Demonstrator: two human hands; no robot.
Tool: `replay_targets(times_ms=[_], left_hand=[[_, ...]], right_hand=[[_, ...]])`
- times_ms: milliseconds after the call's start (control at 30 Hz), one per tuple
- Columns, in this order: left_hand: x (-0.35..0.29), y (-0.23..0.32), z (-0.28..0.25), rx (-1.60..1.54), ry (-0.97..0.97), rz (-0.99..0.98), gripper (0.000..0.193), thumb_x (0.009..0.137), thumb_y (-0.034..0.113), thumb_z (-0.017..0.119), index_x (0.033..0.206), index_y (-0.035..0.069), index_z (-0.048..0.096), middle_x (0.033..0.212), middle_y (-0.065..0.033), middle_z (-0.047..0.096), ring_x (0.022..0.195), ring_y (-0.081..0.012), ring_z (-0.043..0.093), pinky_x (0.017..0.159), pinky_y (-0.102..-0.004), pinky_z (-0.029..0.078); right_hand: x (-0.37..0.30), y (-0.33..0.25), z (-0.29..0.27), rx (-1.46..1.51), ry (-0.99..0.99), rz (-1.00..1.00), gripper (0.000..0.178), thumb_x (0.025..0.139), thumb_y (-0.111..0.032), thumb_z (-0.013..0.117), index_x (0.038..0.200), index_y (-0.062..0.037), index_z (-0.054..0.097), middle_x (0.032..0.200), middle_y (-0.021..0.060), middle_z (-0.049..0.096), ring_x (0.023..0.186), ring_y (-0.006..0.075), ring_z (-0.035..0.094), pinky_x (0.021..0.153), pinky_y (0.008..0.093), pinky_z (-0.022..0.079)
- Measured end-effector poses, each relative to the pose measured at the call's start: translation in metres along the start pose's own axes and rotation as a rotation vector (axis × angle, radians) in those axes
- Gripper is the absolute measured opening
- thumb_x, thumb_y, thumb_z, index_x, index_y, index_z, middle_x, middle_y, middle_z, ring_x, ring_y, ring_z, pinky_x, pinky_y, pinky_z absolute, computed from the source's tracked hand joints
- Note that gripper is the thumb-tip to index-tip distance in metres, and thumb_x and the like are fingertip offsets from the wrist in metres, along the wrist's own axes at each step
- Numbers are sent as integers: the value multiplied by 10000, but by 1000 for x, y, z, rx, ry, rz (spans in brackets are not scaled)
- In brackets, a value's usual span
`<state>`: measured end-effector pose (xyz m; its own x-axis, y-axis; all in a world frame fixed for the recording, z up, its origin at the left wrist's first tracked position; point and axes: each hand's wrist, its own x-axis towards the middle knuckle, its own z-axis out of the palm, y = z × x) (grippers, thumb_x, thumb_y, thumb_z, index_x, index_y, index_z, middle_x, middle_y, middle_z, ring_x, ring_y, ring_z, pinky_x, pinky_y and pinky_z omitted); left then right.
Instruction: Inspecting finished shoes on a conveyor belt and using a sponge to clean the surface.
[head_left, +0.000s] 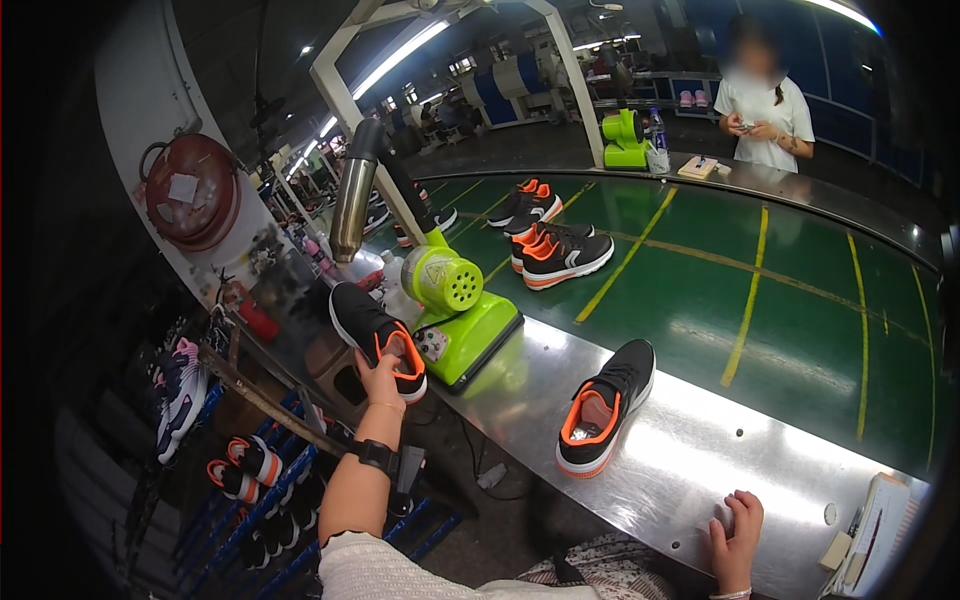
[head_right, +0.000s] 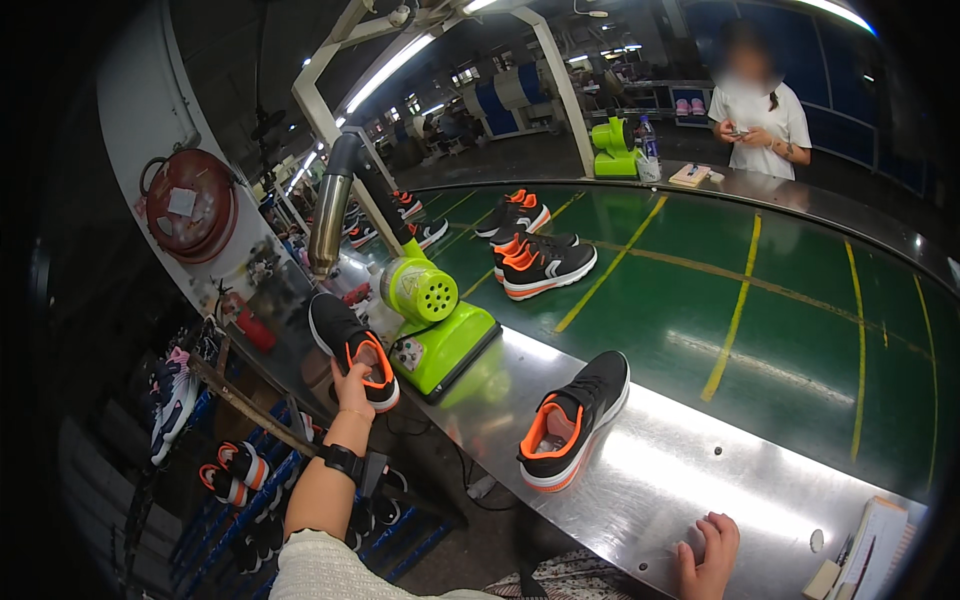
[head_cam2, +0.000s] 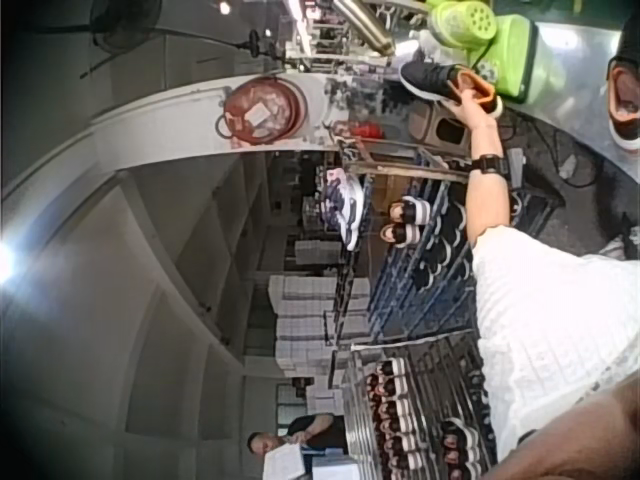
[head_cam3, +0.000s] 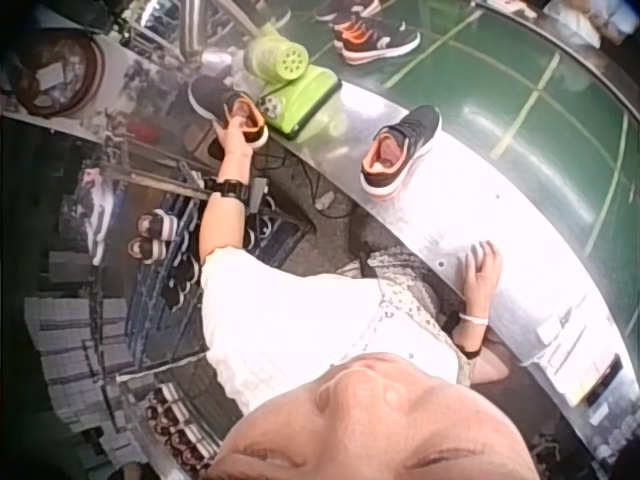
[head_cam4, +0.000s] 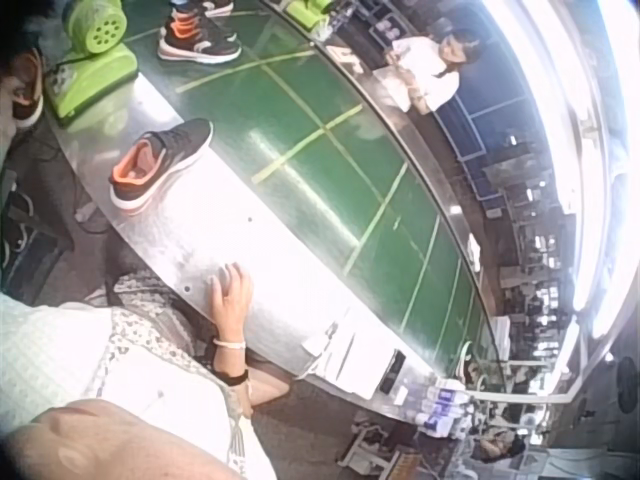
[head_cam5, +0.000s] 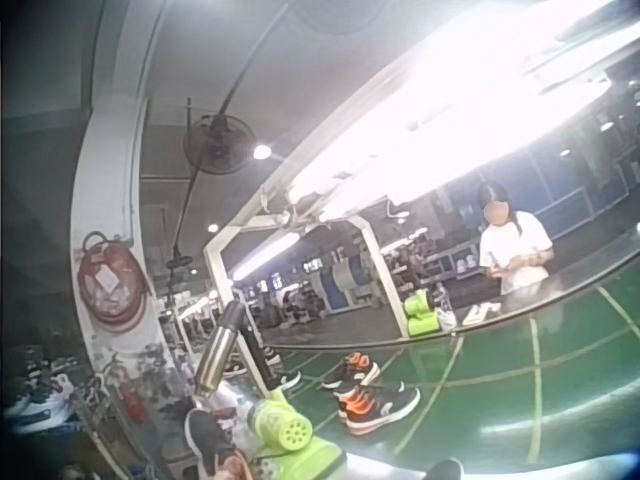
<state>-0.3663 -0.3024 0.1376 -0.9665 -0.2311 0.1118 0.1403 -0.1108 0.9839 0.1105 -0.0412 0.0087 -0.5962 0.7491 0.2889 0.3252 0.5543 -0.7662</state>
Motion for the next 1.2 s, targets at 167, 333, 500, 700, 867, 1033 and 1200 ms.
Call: replay_targets(times_ms=[167, 333, 500, 700, 867, 1033, 1200], left_hand=[[2, 3, 3, -17, 34, -19, 909, 628, -44, 544, 1457, 113, 206, 1333, -75, 402, 1086, -209, 480, 908, -301, 390], [4, -6, -1, 40, -26, 48, 895, 628, -43, 540, 1451, 106, 221, 1369, -79, 383, 1179, -234, 448, 971, -309, 345], [0, -1, 3, 17, -29, 38, 881, 632, -43, 538, 1446, 100, 232, 1320, -75, 425, 1110, -220, 479, 932, -303, 373], [2, 7, 7, -6, 45, -13, 874, 621, -57, 547, 1432, 92, 257, 1251, -63, 462, 1024, -194, 506, 880, -291, 406], [2, 3, 7, 12, -24, 23, 883, 621, -41, 561, 1435, 105, 255, 1254, -67, 459, 1040, -199, 498, 897, -303, 393], [-37, 7, 15, 1, -224, -48, 792, 648, -38, 528, 1394, 118, 312, 1205, -73, 501, 1074, -226, 506, 909, -327, 406], [-101, 22, 39, -224, -730, -237, 600, 673, -74, 508, 1249, 80, 438, 1056, -59, 568, 989, -214, 565, 880, -337, 462]], right_hand=[[0, 0, 0, 6, -3, 6, 364, 689, -30, 615, 1043, -5, 534, 1178, 154, 457, 1136, 322, 431, 978, 403, 352], [0, -2, 0, -3, 1, 8, 367, 686, -26, 615, 1043, -5, 533, 1178, 154, 458, 1140, 324, 428, 982, 406, 346], [1, -1, 2, -12, -8, 5, 367, 687, -27, 618, 1044, -5, 534, 1177, 153, 460, 1142, 323, 426, 982, 405, 345], [3, -2, 4, -17, -6, 6, 368, 687, -30, 622, 1043, -5, 535, 1173, 151, 463, 1139, 322, 426, 980, 403, 347], [4, -3, 5, -11, 5, -1, 362, 686, -36, 620, 1038, -5, 538, 1164, 150, 468, 1133, 322, 431, 976, 403, 350], [4, -5, 4, -3, 18, -18, 347, 684, -57, 624, 1019, -6, 548, 1142, 151, 483, 1114, 328, 446, 965, 408, 358], [0, -4, 3, -50, 47, -34, 349, 681, -87, 655, 1010, -12, 563, 1117, 159, 502, 1095, 343, 458, 949, 425, 372]])
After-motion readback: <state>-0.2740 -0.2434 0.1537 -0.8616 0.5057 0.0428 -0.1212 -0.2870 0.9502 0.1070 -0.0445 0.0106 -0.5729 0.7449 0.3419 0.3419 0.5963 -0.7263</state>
